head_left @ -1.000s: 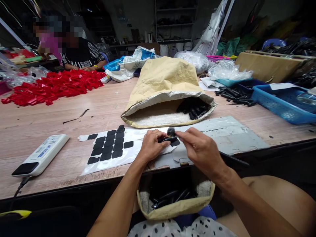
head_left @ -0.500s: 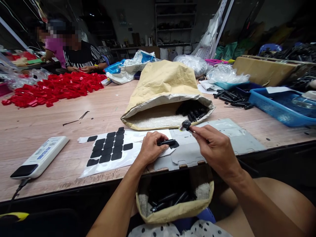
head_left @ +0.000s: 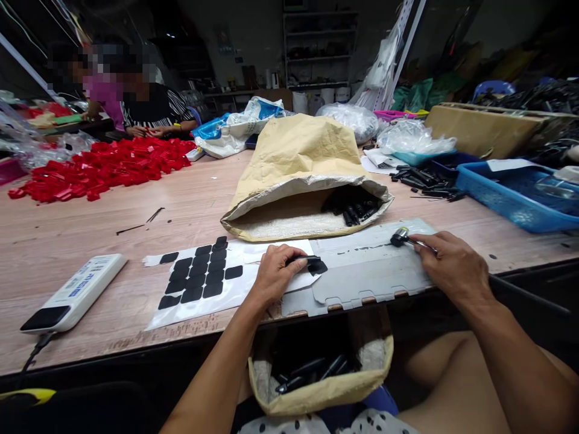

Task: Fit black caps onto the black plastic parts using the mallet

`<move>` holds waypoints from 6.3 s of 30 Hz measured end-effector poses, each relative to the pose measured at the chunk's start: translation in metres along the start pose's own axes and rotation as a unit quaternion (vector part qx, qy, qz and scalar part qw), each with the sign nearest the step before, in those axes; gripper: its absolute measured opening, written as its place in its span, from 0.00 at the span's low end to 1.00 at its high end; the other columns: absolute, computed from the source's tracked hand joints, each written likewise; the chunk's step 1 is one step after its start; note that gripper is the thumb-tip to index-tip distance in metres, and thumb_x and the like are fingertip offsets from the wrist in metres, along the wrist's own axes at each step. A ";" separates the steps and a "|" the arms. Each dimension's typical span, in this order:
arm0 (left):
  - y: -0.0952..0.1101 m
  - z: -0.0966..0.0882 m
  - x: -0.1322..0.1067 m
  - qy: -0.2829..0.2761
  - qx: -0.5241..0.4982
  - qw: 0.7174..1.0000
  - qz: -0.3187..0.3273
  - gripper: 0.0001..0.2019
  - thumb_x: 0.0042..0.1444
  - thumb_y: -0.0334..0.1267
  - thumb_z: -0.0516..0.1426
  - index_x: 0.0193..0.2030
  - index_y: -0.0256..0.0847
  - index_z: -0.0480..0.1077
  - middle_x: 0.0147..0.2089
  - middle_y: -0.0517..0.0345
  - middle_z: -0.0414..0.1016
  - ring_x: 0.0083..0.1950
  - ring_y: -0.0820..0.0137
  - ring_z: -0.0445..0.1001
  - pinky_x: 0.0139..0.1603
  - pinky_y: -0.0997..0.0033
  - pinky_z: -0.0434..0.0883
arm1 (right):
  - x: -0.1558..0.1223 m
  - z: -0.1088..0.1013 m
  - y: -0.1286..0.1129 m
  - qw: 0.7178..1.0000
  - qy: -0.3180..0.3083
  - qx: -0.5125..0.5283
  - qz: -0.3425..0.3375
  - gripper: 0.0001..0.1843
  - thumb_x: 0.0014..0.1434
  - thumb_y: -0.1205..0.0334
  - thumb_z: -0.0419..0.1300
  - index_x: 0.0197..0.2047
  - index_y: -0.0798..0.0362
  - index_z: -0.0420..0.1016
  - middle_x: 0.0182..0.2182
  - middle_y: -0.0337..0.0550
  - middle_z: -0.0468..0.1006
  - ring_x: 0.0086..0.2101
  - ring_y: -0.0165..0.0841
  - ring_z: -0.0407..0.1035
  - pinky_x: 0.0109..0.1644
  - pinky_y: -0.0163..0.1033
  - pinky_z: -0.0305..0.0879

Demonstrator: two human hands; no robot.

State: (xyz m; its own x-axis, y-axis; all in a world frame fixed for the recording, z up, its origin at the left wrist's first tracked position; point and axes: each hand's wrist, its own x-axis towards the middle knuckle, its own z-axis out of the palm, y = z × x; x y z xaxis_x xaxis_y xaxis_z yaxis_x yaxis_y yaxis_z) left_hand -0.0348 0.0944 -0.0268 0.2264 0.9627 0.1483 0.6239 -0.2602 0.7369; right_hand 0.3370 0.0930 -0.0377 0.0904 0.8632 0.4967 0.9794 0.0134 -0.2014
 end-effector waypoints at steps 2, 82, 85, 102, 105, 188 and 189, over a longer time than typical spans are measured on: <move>-0.001 0.000 0.000 -0.001 0.009 1.000 0.006 0.10 0.65 0.43 0.56 0.44 0.48 0.78 0.44 0.59 0.80 0.51 0.59 0.68 0.56 0.57 0.62 | 0.003 0.006 0.009 1.000 0.011 0.000 -0.008 0.15 0.65 0.62 0.56 0.49 0.48 0.83 0.41 0.52 0.81 0.42 0.44 0.70 0.43 0.48 0.61; -0.002 0.005 -0.006 0.009 0.124 0.990 0.073 0.20 0.72 0.46 0.47 0.30 0.42 0.66 0.33 0.57 0.71 0.40 0.64 0.64 0.45 0.61 0.60 | 0.007 0.030 -0.164 0.891 -0.114 0.298 -0.322 0.09 0.58 0.56 0.67 0.35 0.51 0.75 0.32 0.41 0.76 0.40 0.38 0.63 0.48 0.47 0.58; -0.002 0.005 -0.005 0.009 0.125 0.989 0.073 0.20 0.72 0.46 0.47 0.29 0.43 0.67 0.33 0.57 0.71 0.39 0.64 0.64 0.45 0.61 0.60 | 0.008 0.030 -0.163 0.891 -0.119 0.299 -0.319 0.09 0.58 0.56 0.67 0.35 0.52 0.76 0.32 0.41 0.76 0.40 0.38 0.63 0.48 0.47 0.58; -0.001 0.005 -0.009 0.008 0.118 0.990 0.082 0.17 0.73 0.44 0.48 0.33 0.43 0.68 0.34 0.57 0.71 0.40 0.64 0.64 0.45 0.59 0.60 | 0.007 0.026 -0.167 0.892 -0.133 0.298 -0.313 0.09 0.55 0.57 0.67 0.33 0.52 0.73 0.32 0.41 0.75 0.41 0.38 0.63 0.46 0.46 0.57; 0.000 0.004 -0.009 0.005 0.114 0.990 0.081 0.17 0.73 0.43 0.48 0.33 0.43 0.68 0.34 0.57 0.71 0.40 0.64 0.64 0.45 0.59 0.60 | 0.007 0.026 -0.167 0.891 -0.137 0.298 -0.314 0.09 0.55 0.58 0.67 0.34 0.51 0.73 0.32 0.41 0.74 0.41 0.38 0.63 0.47 0.46 0.57; -0.004 0.003 -0.004 -0.020 0.085 0.991 0.101 0.15 0.71 0.43 0.50 0.35 0.43 0.71 0.34 0.57 0.71 0.39 0.62 0.64 0.44 0.61 0.60 | 0.009 0.030 -0.164 0.894 -0.144 0.271 -0.325 0.13 0.53 0.53 0.68 0.33 0.51 0.72 0.32 0.38 0.73 0.39 0.35 0.62 0.46 0.44 0.55; -0.003 0.003 -0.005 -0.019 0.088 0.991 0.098 0.15 0.71 0.43 0.50 0.35 0.43 0.71 0.34 0.57 0.71 0.39 0.62 0.64 0.44 0.61 0.60 | 0.008 0.029 -0.164 0.894 -0.144 0.272 -0.326 0.12 0.54 0.53 0.68 0.33 0.51 0.72 0.32 0.38 0.73 0.39 0.35 0.62 0.46 0.44 0.55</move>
State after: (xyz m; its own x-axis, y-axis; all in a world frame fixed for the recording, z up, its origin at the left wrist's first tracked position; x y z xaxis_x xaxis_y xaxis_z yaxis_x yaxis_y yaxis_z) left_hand -0.0356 0.0900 -0.0312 0.3821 0.8898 0.2495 0.6851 -0.4539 0.5697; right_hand 0.1717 0.1124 -0.0251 -0.5948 0.6754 0.4360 0.5666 0.7370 -0.3686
